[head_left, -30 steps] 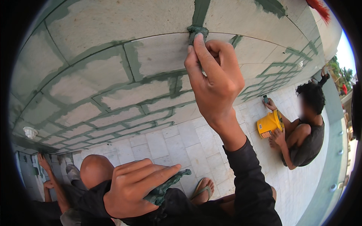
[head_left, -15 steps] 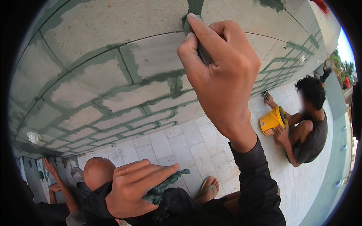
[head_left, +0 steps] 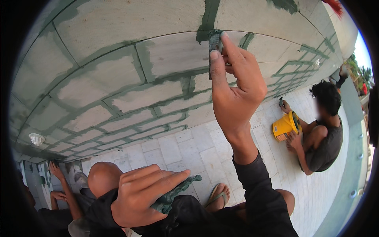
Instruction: The person applies green grout into the joints of a stone block wall using a small spreader and their fingers.
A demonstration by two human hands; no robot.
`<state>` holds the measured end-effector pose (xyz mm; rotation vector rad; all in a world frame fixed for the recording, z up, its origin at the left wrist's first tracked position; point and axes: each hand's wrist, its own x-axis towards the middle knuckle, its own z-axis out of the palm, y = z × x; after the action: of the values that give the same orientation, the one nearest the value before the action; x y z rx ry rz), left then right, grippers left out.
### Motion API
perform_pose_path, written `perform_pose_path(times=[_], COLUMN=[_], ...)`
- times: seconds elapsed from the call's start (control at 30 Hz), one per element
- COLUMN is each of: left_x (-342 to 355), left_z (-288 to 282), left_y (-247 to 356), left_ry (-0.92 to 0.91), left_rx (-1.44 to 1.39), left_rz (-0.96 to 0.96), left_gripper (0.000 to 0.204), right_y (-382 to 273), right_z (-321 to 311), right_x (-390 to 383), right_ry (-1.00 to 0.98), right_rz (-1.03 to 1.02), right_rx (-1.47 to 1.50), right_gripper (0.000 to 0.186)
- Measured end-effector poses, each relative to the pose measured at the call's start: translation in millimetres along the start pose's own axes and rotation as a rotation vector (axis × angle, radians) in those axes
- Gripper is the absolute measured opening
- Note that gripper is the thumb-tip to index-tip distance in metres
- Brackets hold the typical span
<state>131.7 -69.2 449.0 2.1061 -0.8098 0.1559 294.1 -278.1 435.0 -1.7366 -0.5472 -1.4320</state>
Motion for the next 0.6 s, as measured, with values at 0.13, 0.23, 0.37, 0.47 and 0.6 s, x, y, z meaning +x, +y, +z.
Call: perform_pose_path(times=[0.13, 0.23, 0.37, 0.47, 0.6], left_x=[-4.6, -7.3, -8.3, -8.7, -8.4], left_z=[-2.2, -4.3, -8.2, -9.5, -10.3], left_y=[0.5, -0.9, -2.6, -1.0, 0.8], left_ry=[0.013, 0.010, -0.003, -0.015, -0.012], left_rx=[0.003, -0.004, 0.013, 0.033, 0.009], left_rz=[0.007, 0.028, 0.011, -0.007, 0.016], left_gripper=[0.055, 0.057, 0.058, 0.056, 0.059], right_y=[-2.0, -1.1, -1.4, -7.1, -18.2], right_z=[20.1, 29.0, 43.2, 42.4, 25.6], right_x=[-14.2, -15.3, -13.1, -16.2, -14.9], right_ry=[0.043, 0.071, 0.113, 0.096, 0.051], right_rz=[-0.052, -0.081, -0.122, -0.092, 0.026], right_rx=[0.018, 0.005, -0.070, -0.119, -0.093], right_gripper=[0.037, 0.036, 0.033, 0.032, 0.029])
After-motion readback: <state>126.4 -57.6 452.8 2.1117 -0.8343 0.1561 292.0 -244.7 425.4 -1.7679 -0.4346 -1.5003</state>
